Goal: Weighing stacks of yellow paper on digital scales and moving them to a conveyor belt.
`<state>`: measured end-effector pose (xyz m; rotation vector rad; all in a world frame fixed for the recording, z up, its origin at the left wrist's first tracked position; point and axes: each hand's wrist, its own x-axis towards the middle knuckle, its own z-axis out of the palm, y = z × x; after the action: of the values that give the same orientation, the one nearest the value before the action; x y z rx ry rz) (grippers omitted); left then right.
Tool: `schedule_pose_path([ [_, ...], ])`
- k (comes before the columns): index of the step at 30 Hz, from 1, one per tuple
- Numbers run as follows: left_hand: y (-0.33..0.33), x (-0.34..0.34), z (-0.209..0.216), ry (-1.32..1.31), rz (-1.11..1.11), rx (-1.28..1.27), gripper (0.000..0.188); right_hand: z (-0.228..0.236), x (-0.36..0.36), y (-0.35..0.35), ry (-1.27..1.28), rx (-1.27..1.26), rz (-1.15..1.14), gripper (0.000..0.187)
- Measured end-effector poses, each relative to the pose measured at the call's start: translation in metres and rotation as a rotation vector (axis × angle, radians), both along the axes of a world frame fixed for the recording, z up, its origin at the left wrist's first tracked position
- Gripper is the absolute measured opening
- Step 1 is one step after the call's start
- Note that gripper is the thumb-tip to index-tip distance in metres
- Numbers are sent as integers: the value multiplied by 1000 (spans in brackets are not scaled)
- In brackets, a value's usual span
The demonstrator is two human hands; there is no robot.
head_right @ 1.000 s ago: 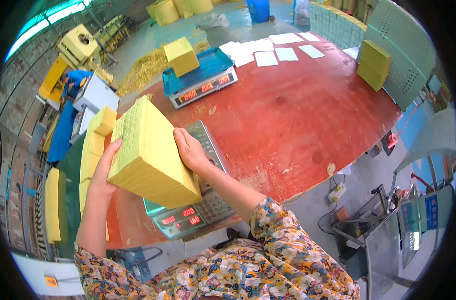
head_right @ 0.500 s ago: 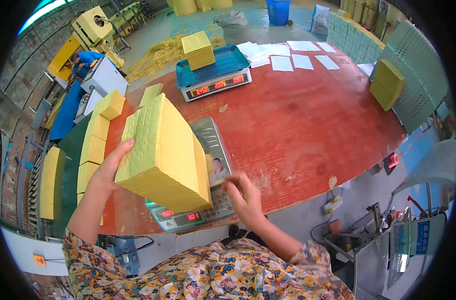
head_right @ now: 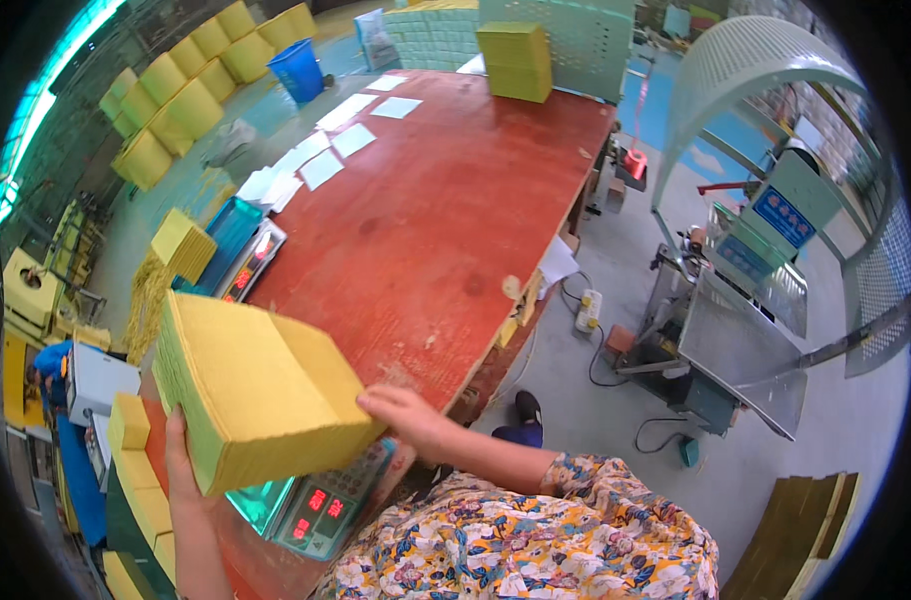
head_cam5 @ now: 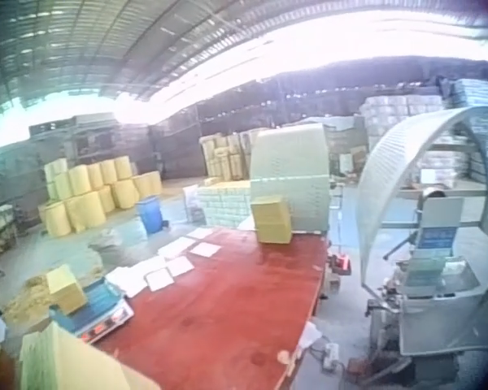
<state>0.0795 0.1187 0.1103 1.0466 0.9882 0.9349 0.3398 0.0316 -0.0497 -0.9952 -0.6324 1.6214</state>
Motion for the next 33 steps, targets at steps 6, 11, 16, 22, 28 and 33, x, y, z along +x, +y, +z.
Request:
schedule_pose_path([
  [6,53,180,-26,-82,-207,-81,63,-12,169,55,-108,54,-313,36],
  [11,118,338,-80,-231,-236,-230,60,-43,332,109,-305,45,-278,41],
  [16,196,467,-99,-205,-278,-363,64,-39,464,177,-452,-37,-256,45],
  [22,284,621,-90,96,-163,8,83,-64,582,271,-547,-66,-351,42],
  [28,304,662,-79,646,375,736,100,-70,550,247,-918,197,-911,15],
  [33,287,636,-49,957,-10,1555,99,-65,482,186,-1212,320,-498,24],
])
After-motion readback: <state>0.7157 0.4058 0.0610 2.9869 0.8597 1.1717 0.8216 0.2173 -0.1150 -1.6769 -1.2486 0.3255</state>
